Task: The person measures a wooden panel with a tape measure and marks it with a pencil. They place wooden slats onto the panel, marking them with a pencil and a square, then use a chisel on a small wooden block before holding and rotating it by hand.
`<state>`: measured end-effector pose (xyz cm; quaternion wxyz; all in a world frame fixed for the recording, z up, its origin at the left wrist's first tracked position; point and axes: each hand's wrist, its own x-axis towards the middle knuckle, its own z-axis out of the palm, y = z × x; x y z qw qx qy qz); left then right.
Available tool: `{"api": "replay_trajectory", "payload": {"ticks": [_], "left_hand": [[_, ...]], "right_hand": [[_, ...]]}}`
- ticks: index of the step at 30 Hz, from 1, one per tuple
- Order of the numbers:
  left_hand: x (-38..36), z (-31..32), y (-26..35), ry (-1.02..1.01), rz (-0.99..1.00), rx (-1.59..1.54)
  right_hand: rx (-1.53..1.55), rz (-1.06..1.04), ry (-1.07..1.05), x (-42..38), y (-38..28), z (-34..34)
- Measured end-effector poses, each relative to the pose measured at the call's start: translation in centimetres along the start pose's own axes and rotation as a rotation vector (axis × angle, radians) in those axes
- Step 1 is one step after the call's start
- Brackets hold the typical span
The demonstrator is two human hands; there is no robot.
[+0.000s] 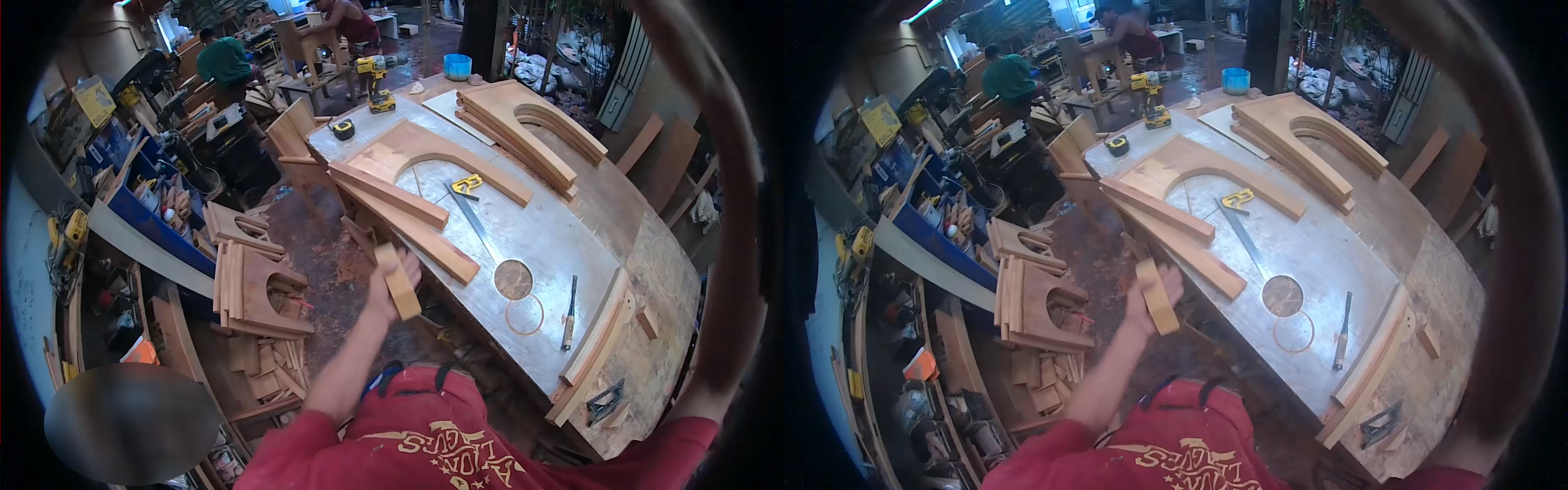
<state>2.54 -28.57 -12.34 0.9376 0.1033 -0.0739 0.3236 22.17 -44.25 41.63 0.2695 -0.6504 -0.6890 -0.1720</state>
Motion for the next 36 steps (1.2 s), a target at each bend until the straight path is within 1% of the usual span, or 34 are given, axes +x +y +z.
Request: {"api": "replay_trajectory", "payload": {"ticks": [1, 2, 3, 4, 5, 7, 9, 11, 12, 15, 17, 19, 22, 26, 29, 30, 31, 34, 36], "left_hand": [[-1.9, -5.7, -1.2, -0.114, -0.065, -0.124], [-4.4, -7.1, -2.6, 0.65, 0.008, 0.127], [-5.9, -6.2, -4.4, 0.888, 0.054, 0.229], [-8.1, -10.1, -5.0, 0.936, 0.051, 0.165], [-9.2, -10.2, -5.5, 1.061, 0.05, 0.175], [-11.8, -11.5, -5.8, 1.09, 0.019, 0.277], [-13.7, -14.1, -6.2, 1.096, 0.022, 0.233], [-15.3, -15.3, -7.0, 1.084, 0.0, 0.206], [-15.6, -15.6, -7.3, 1.067, -0.013, 0.202], [-16.5, -16.6, -8.1, 1.072, -0.042, 0.205], [-17.1, -17.0, -8.3, 1.114, -0.059, 0.225], [-17.0, -16.5, -8.1, 1.171, -0.068, 0.263], [-17.1, -17.0, -8.1, 1.14, -0.071, 0.223], [-17.3, -16.9, -8.1, 1.164, -0.077, 0.221], [-17.0, -16.7, -7.8, 1.201, -0.086, 0.236], [-17.1, -16.3, -7.4, 1.204, -0.092, 0.23], [-17.1, -15.9, -7.2, 1.209, -0.098, 0.225], [-16.6, -14.4, -6.6, 1.168, 0.02, 0.303], [-16.5, -13.8, -6.0, 1.15, 0.019, 0.321]], "right_hand": [[-0.075, -0.042, 0.02, 0.8, -0.4, -0.3], [-0.121, -0.074, 0.025, 1.7, -1.0, -0.4], [-0.133, -0.104, -0.001, 2.8, -1.6, 0.0], [-0.144, -0.135, -0.027, 3.8, -2.0, 0.4], [-0.155, -0.166, -0.053, 4.9, -2.5, 0.8], [-0.185, -0.169, -0.129, 5.7, -4.0, 2.0], [-0.216, -0.194, -0.165, 5.7, -4.9, 3.1], [-0.233, -0.219, -0.187, 6.0, -5.7, 4.1], [-0.235, -0.234, -0.196, 6.1, -6.4, 4.3], [-0.244, -0.167, -0.187, 6.0, -7.6, 4.3], [-0.246, -0.21, -0.165, 6.0, -8.0, 4.4], [-0.244, -0.289, -0.165, 6.1, -8.0, 4.3], [-0.235, -0.307, -0.196, 6.1, -8.4, 3.8], [-0.244, -0.286, -0.208, 5.3, -9.2, 3.6], [-0.217, -0.224, -0.301, 5.5, -9.2, 2.1], [-0.279, -0.224, -0.235, 5.0, -9.0, 3.0], [-0.297, -0.214, -0.249, 5.6, -8.2, 3.4], [-0.307, -0.172, -0.304, 6.5, -5.6, 3.5], [-0.277, -0.123, -0.313, 7.3, -4.1, 3.9]]}}
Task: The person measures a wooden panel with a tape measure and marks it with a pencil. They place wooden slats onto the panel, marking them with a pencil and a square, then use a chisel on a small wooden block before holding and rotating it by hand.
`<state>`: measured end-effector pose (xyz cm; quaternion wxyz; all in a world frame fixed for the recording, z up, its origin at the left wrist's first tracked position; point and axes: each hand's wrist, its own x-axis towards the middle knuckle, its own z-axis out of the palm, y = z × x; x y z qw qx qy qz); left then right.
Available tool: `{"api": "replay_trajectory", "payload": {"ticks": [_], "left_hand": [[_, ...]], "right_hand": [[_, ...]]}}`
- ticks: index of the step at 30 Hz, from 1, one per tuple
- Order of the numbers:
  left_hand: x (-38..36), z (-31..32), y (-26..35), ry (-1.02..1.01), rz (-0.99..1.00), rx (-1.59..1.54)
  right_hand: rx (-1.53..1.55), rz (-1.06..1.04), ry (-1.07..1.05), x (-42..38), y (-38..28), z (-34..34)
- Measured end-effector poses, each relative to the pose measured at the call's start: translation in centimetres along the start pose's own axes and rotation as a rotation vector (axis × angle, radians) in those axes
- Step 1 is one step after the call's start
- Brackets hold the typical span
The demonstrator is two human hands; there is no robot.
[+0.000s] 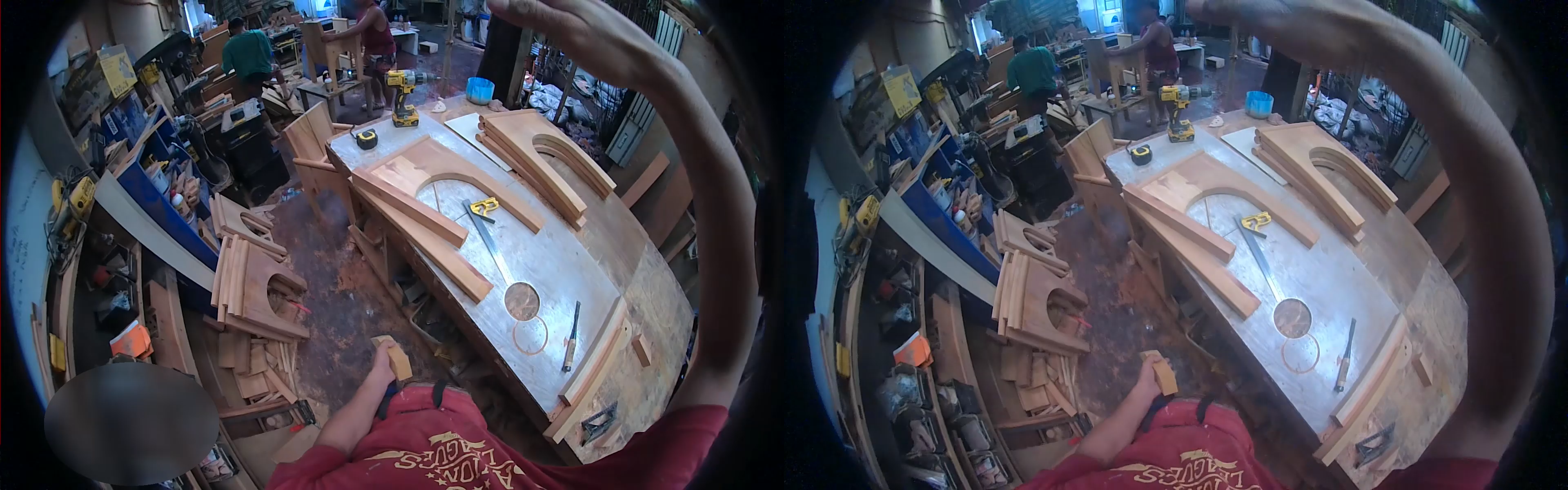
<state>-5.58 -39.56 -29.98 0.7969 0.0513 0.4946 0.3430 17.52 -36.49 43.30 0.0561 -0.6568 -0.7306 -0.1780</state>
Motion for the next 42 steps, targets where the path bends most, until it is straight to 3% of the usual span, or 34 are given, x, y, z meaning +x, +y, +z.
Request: {"api": "replay_trajectory", "payload": {"ticks": [1, 6, 7, 13, 20, 24, 28, 30, 32, 33, 36, 42], "left_hand": [[0.0, 0.1, 0.4, -0.01, 0.005, 0.008], [-1.9, 1.5, 2.2, -0.031, 0.1, 0.038], [-2.7, 2.1, 2.7, -0.013, 0.132, 0.045], [-2.4, 2.3, 4.1, -0.052, 0.092, 0.097], [-7.8, 7.0, 6.8, -0.068, 0.296, -0.027], [-10.1, 8.6, 7.2, -0.185, 0.303, 0.099], [-11.1, 8.6, 5.9, -0.236, 0.288, 0.292], [-12.7, 9.3, 6.0, -0.263, 0.212, 0.327], [-13.5, 9.7, 6.1, -0.293, 0.161, 0.35], [-13.9, 9.8, 6.1, -0.306, 0.131, 0.362], [-15.1, 10.8, 6.4, -0.284, 0.132, 0.456], [-16.0, 12.5, 5.7, -0.394, 0.099, 0.542]], "right_hand": [[0.015, 0.011, -0.004, -2.0, -1.7, -0.5], [0.13, -0.087, 0.12, -1.3, 4.2, 4.7], [0.111, -0.057, 0.246, -1.6, 5.1, 6.9], [0.225, 0.008, 0.128, -5.1, 4.9, 9.0], [0.607, 0.1, 0.022, -10.7, 3.8, 14.6], [0.758, 0.149, 0.043, -15.8, 2.0, 22.0], [0.992, 0.368, -0.073, -23.1, -0.4, 30.2], [0.985, 0.48, 0.122, -27.1, -1.3, 33.9], [1.028, 0.821, 0.219, -31.9, -1.5, 37.8], [0.893, 0.941, 0.265, -34.7, -1.2, 40.4], [0.384, 1.012, 0.181, -41.6, -1.5, 43.2], [0.224, 1.068, 0.004, -46.5, -2.6, 44.5]]}}
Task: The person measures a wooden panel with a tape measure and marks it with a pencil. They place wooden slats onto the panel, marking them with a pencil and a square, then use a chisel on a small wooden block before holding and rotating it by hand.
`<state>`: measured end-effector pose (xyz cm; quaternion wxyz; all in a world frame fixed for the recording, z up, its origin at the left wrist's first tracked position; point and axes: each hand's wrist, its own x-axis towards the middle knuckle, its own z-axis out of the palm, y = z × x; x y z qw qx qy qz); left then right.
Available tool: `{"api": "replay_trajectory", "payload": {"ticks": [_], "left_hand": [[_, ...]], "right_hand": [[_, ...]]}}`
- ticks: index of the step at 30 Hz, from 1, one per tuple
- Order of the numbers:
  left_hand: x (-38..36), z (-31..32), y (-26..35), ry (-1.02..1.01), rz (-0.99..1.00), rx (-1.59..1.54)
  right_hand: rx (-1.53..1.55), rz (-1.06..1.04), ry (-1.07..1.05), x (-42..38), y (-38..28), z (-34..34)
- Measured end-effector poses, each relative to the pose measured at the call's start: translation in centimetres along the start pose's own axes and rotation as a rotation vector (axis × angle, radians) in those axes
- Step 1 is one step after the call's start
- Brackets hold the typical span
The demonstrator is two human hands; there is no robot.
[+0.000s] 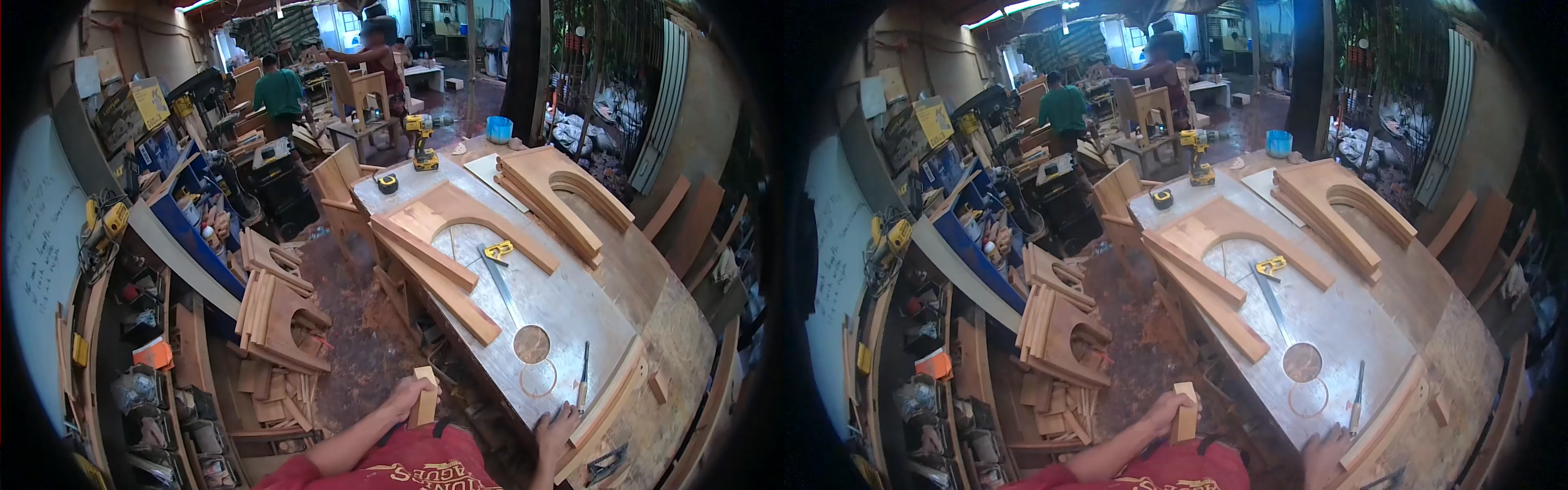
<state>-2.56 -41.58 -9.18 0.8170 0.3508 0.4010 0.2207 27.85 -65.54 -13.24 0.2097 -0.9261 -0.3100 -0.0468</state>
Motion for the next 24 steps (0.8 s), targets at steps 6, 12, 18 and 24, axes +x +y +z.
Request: {"api": "replay_trajectory", "payload": {"ticks": [6, 12, 18, 24], "left_hand": [[-1.5, 2.5, -0.4, -0.087, 0.05, 0.01], [-2.3, 3.0, -0.7, -0.087, 0.007, 0.112], [-3.7, 2.9, 0.2, -0.025, 0.001, -0.012], [-4.7, 5.2, 8.8, -0.22, 0.174, -0.378]], "right_hand": [[0.054, -0.075, 0.112, 0.4, -0.4, 0.0], [0.094, -0.207, 0.231, 2.4, -0.3, 0.3], [0.306, -0.222, 0.282, 3.2, -3.2, 0.8], [0.722, -0.389, 0.036, 1.6, -13.7, -3.7]]}}
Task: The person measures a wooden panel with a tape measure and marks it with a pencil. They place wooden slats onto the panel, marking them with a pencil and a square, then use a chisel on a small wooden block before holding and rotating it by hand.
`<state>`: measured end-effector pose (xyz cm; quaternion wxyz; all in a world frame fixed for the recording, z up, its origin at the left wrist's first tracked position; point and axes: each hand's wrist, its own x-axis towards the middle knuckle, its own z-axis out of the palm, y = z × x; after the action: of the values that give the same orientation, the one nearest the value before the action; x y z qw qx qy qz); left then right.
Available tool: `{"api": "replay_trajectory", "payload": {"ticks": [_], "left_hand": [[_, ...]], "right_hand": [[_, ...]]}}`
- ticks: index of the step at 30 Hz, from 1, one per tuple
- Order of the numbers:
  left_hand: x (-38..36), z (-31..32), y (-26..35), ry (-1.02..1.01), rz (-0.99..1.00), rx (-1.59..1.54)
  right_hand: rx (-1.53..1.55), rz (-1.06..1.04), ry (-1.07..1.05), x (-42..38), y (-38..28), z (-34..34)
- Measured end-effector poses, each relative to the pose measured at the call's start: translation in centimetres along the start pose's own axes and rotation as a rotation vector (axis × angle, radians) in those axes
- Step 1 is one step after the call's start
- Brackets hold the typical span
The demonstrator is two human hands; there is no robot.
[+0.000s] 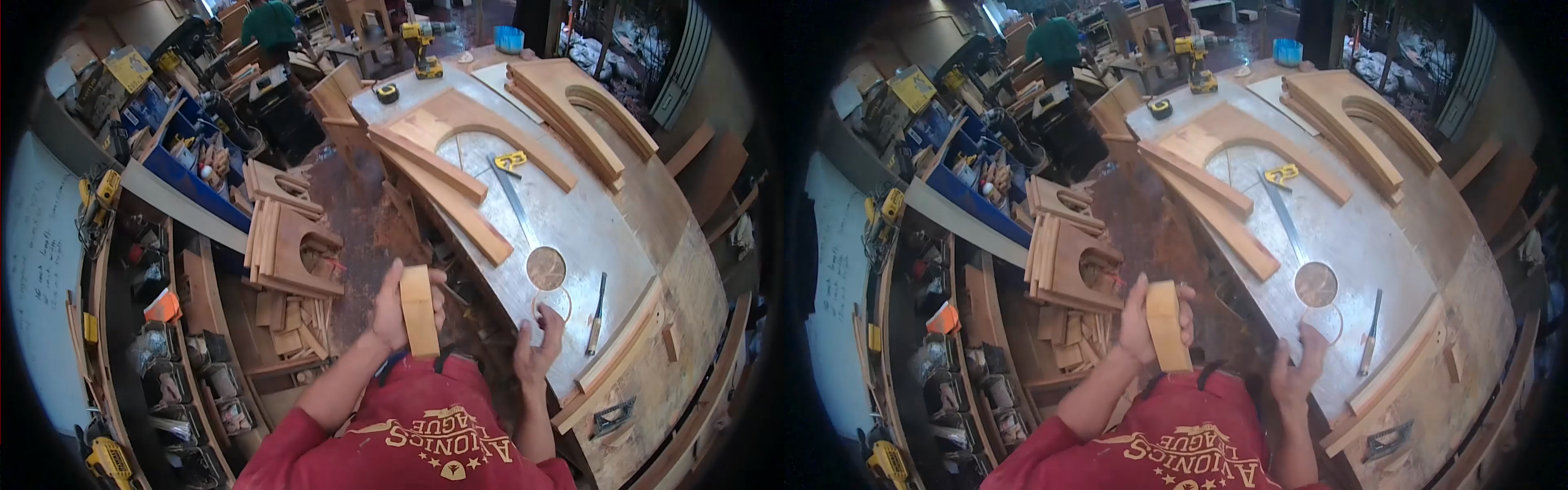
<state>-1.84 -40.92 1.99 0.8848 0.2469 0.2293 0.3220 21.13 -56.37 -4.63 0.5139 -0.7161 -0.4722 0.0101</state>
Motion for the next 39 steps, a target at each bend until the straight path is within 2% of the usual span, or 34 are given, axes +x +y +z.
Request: {"api": "replay_trajectory", "payload": {"ticks": [1, 3, 5, 8, 10, 15, 18, 22, 26, 28, 29, 31, 34, 39], "left_hand": [[0.0, 0.6, 0.5, 0.002, 0.01, 0.014], [0.1, 1.6, 1.1, -0.011, 0.033, 0.05], [0.1, 2.3, 1.2, -0.022, 0.044, 0.063], [0.0, 3.2, 1.0, 0.036, 0.063, 0.096], [0.0, 3.4, 1.0, 0.111, 0.083, 0.128], [-0.7, 4.2, 1.4, 0.208, 0.216, 0.429], [-1.0, 4.1, 1.6, 0.224, 0.287, 0.541], [-1.9, 4.1, 2.2, 0.287, 0.383, 0.658], [-1.2, 3.0, 1.8, 0.276, 0.497, 0.808], [-1.1, 3.3, 1.3, 0.261, 0.637, 0.909], [-1.1, 2.5, 1.2, 0.261, 0.554, 0.847], [-1.5, 2.1, 1.6, 0.307, 0.531, 0.832], [-2.8, 2.4, 1.8, 0.297, 0.443, 0.79], [-3.6, -0.4, -0.1, 0.344, 0.467, 0.694]], "right_hand": [[0.064, -0.036, -0.035, 0.6, -2.0, 0.3], [0.107, -0.262, -0.098, 1.9, -5.1, 1.0], [0.132, -0.31, -0.245, 2.6, -7.9, 1.5], [0.085, -0.51, -0.331, 4.1, -11.1, 2.3], [0.091, -0.542, -0.313, 4.5, -12.0, 2.9], [0.019, -0.631, -0.338, 5.5, -13.8, 3.3], [-0.088, -0.648, -0.285, 6.1, -12.5, 3.1], [-0.201, -0.473, -0.22, 7.0, -11.5, 2.3], [-0.04, -0.641, -0.33, 5.7, -13.9, 2.5], [0.012, -0.672, -0.336, 5.2, -13.5, 3.8], [0.024, -0.669, -0.331, 5.1, -13.0, 4.5], [-0.077, -0.572, -0.327, 5.2, -12.4, 4.2], [-0.048, -0.504, -0.292, 5.0, -10.8, 3.8], [0.1, -0.433, -0.329, 4.5, -9.5, 4.6]]}}
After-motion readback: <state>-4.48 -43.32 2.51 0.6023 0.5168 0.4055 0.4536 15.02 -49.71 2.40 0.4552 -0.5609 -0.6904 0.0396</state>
